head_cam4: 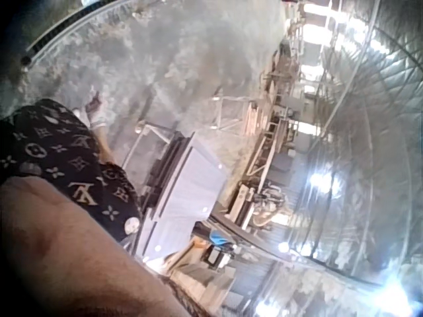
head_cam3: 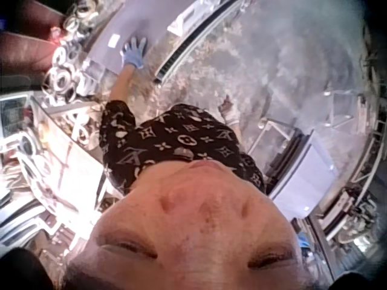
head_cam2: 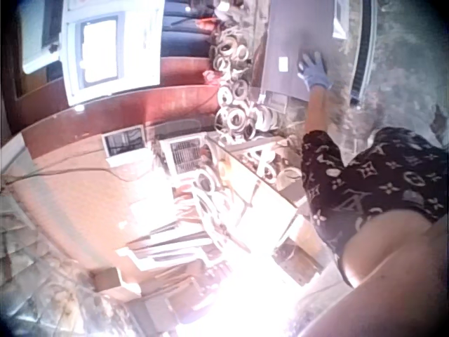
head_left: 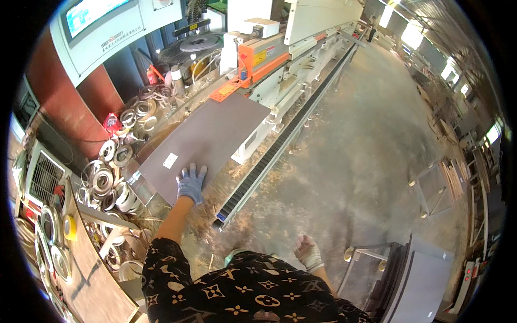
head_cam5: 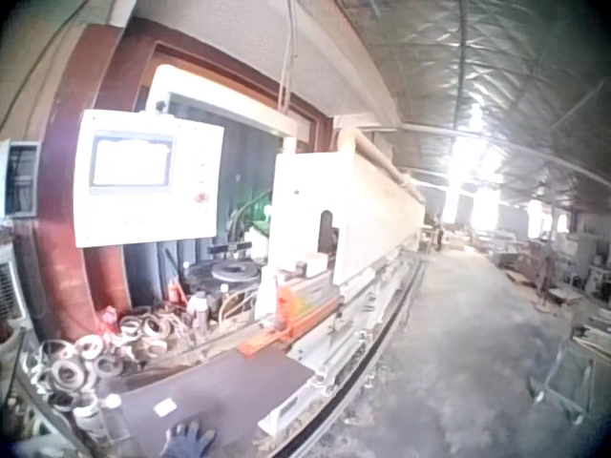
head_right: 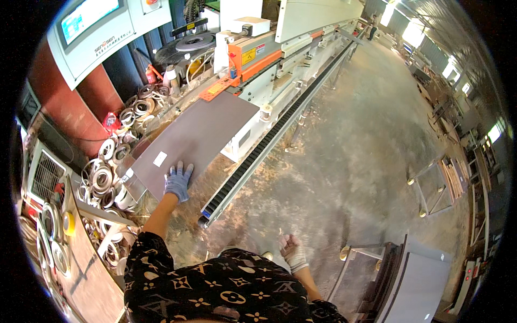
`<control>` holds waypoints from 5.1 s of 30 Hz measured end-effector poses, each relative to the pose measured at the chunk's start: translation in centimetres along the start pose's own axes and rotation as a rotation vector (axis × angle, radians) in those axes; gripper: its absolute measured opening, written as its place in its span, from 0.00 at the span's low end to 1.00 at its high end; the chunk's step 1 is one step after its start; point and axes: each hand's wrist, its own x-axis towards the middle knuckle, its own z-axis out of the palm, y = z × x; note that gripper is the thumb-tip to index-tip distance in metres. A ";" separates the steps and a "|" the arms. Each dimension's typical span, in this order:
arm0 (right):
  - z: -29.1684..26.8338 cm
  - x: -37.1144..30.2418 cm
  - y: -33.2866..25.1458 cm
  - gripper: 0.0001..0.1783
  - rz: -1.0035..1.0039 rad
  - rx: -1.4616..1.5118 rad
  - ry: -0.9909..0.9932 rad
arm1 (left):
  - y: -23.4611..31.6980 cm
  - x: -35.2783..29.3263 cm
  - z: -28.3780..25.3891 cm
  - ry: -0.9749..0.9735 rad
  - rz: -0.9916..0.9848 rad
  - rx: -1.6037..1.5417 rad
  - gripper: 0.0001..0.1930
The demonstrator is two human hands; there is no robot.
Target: The person repeatedly picks up large, flat, grey panels from a stack and places them onto a conveyor belt. They then retrieve the panels from the other end of the conveyor and return them to the stack, repeating this cycle multiple times.
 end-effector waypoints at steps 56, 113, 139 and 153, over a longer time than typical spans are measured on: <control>-47.0 -45.6 36.9 0.33 -0.353 0.256 1.980 | 57.1 -39.0 17.4 0.633 1.901 -0.312 0.33; -56.7 -71.1 16.5 0.32 -0.462 -0.568 2.005 | 41.9 -66.2 14.3 -0.050 1.722 -0.045 0.45; -38.9 -62.1 37.1 0.24 -0.958 0.714 1.289 | 39.6 -48.9 11.5 -0.359 1.045 -0.535 0.34; -45.7 -68.3 23.7 0.47 -1.143 0.554 1.134 | 28.2 -56.6 19.0 -1.063 0.884 -0.655 0.24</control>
